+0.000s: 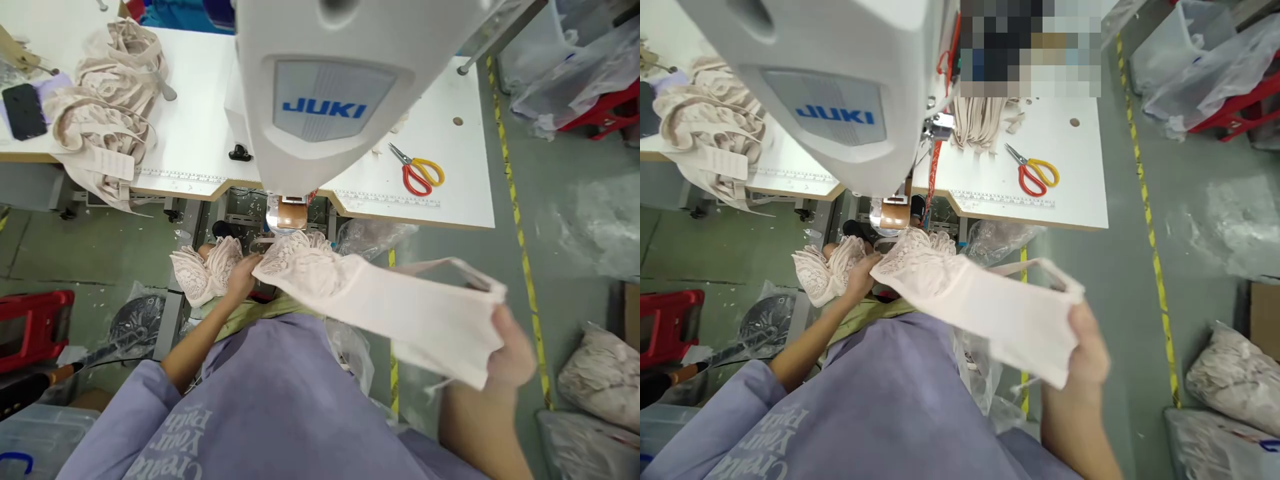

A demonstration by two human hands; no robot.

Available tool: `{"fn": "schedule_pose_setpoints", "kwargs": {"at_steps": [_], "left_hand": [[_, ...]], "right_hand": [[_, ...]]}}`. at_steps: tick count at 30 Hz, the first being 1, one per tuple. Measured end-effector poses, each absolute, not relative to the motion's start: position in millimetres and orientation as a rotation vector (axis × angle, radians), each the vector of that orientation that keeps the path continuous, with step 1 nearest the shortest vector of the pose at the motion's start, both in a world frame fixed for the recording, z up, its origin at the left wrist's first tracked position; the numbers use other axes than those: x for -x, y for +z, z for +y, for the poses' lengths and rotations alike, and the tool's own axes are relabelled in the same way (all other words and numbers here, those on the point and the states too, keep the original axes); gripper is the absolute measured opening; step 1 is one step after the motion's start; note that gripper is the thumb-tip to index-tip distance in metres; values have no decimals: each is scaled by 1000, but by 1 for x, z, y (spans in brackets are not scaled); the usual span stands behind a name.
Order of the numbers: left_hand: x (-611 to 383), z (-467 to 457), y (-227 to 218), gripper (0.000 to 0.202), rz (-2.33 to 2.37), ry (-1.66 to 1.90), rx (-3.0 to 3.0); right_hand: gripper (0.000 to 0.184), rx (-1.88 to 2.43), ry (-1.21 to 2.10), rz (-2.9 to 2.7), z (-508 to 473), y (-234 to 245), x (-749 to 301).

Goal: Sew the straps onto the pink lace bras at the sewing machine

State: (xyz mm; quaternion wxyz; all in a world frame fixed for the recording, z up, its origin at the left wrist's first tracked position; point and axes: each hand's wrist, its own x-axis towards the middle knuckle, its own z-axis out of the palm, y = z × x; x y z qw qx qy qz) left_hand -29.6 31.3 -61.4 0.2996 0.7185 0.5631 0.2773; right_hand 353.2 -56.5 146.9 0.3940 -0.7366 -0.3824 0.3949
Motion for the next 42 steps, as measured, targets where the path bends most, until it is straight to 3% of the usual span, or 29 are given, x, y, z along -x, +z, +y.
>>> {"fn": "schedule_pose_setpoints", "kwargs": {"at_steps": [3, 7, 10, 14, 17, 21, 26, 30, 32, 34, 35, 38, 42], "left_hand": [[43, 52, -58, 46, 1606, 753, -1963], [7, 36, -69, 53, 1669, 304, -2062], [-29, 5, -85, 50, 1677, 156, -1987], [-31, -12, -84, 47, 1708, 93, -1906], [22, -5, -61, 34, 1863, 107, -1828], [121, -6, -26, 41, 2290, 30, -1550], [159, -35, -3, 37, 2323, -69, -1403], [106, -56, 32, 42, 2119, 50, -1543], [77, -57, 55, 43, 1883, 142, -1685], [58, -46, 70, 46, 1648, 343, -1743], [51, -35, 74, 45, 1606, 481, -1687], [24, 10, 72, 39, 1314, 645, -1384], [-29, 46, 66, 52, 897, 400, -1120]], "right_hand": [[76, 2080, 628, -882, -24, 109, -425], [85, 2449, 529, -1269, 7, 28, -435], [106, 2294, 614, -1757, 14, -29, -377], [107, 1702, 689, -2531, 20, -80, -284], [103, 1642, 635, -2576, 36, -98, -241], [97, 1835, 541, -2383, 57, -103, -216], [104, 1880, 664, -2342, 52, -76, -198], [106, 1511, 844, -2285, 29, -20, -169], [87, 1064, 1155, -2436, 18, 12, -157], [51, 783, 1398, -2514, 14, 43, -155], [46, 733, 1460, -2511, 14, 59, -159], [45, 848, 1495, -2402, 14, 112, -188], [46, 885, 1714, -2303, 13, 166, -245]]}}
